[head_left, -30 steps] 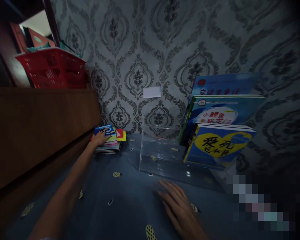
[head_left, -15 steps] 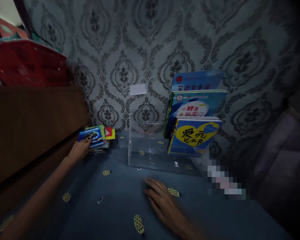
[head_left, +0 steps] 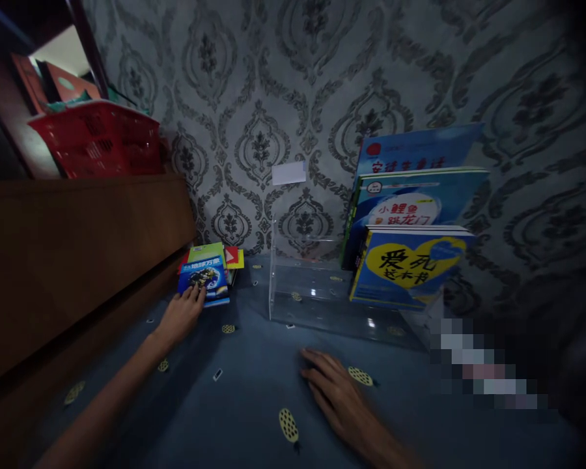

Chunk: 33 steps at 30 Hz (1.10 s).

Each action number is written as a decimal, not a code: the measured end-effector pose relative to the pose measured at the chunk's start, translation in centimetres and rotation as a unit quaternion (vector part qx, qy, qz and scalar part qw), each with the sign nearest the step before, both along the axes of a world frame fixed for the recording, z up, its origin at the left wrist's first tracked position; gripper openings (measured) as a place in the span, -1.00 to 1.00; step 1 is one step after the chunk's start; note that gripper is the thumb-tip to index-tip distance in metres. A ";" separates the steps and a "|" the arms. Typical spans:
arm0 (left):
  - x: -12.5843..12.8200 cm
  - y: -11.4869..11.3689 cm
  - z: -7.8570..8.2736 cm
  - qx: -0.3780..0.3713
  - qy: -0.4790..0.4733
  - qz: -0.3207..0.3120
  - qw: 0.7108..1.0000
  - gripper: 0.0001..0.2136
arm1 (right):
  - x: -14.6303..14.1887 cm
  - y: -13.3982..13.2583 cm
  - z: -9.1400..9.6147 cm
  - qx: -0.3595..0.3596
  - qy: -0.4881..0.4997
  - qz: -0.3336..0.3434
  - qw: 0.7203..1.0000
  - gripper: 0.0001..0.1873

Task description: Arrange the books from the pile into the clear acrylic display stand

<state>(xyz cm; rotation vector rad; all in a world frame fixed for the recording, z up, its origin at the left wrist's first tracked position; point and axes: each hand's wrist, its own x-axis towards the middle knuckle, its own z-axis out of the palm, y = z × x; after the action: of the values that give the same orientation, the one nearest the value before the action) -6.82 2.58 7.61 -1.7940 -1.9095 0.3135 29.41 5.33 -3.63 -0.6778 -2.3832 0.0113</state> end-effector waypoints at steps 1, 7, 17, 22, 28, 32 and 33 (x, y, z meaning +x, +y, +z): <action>0.5 -0.6 0.0 -0.007 0.004 0.001 1.000 -0.44 | 0.0 0.0 -0.1 -0.002 -0.001 -0.002 1.000 -0.72; 3.5 -4.9 -2.1 -0.043 -0.021 -0.011 0.999 -0.42 | 0.1 0.0 -0.2 0.001 0.000 0.003 1.000 -0.72; 5.2 -9.3 -4.1 -0.142 -0.223 -0.092 0.960 -0.54 | -0.3 -0.1 0.2 -0.010 -0.004 0.010 1.000 -0.70; 1.3 -4.5 -5.1 -0.061 -0.296 -0.108 0.947 -0.61 | -0.3 -0.4 0.7 -0.020 -0.013 0.016 1.000 -0.71; -1.4 1.0 -8.8 0.017 -0.294 -0.049 0.955 -0.57 | -0.2 -0.6 0.6 -0.028 -0.022 0.016 0.999 -0.70; 1.2 -0.3 -9.8 -0.010 -0.308 -0.105 0.945 -0.54 | -0.7 -1.0 1.0 -0.042 -0.021 0.027 0.999 -0.71; 2.3 -1.0 -10.0 -0.015 -0.316 -0.125 0.940 -0.54 | -1.1 -1.3 1.3 -0.046 -0.021 0.031 0.998 -0.71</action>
<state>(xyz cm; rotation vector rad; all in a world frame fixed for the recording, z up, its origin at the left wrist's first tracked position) -4.55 1.60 -2.41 -2.3218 -2.0305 -0.3759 28.36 4.07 -2.35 -0.6526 -2.4558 0.1363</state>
